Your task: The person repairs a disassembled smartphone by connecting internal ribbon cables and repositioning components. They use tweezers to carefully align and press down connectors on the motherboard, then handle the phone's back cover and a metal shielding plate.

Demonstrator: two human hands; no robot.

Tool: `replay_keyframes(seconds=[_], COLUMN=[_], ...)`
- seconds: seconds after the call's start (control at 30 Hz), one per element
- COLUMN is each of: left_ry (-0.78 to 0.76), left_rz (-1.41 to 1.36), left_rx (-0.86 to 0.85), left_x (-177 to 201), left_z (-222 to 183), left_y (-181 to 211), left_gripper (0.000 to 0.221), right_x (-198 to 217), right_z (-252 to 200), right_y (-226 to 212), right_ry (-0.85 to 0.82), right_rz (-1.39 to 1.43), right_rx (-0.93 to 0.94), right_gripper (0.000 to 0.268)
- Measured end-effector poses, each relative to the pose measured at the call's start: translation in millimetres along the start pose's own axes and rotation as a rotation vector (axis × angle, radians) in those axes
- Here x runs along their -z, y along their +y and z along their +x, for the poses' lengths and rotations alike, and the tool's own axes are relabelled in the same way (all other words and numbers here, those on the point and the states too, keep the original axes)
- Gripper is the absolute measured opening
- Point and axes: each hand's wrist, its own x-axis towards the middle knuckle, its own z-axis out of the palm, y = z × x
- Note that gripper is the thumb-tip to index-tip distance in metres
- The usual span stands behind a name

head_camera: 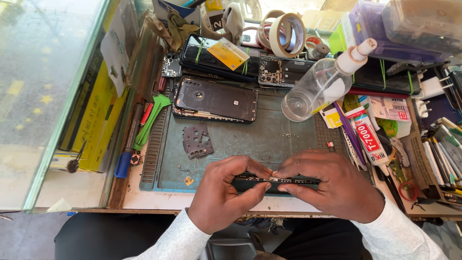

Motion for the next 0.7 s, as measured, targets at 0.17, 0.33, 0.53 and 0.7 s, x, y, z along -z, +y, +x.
replay_keyframes(seconds=[0.17,0.33,0.53,0.7], left_ry=[0.003,-0.006,0.016,0.095], left_rz=[-0.018,-0.026,0.051,0.257], left_rx=[0.004,-0.015,0.034,-0.275], left_x=[-2,-1,-4,-7], left_z=[0,-1,-1,-3], left_y=[1,3,3,3], left_gripper=[0.015,0.023,0.023,0.043], right_x=[-4,-7,-19,-24], right_z=[-3,-6,-11,-18], right_y=[1,-1,-4,-12], right_ry=[0.036,0.085,0.202,0.332], right_rz=[0.030,-0.030,-0.126,-0.235], right_rx=[-0.023,0.038,0.097,0.153], right_gripper=[0.025,0.024,0.028,0.033])
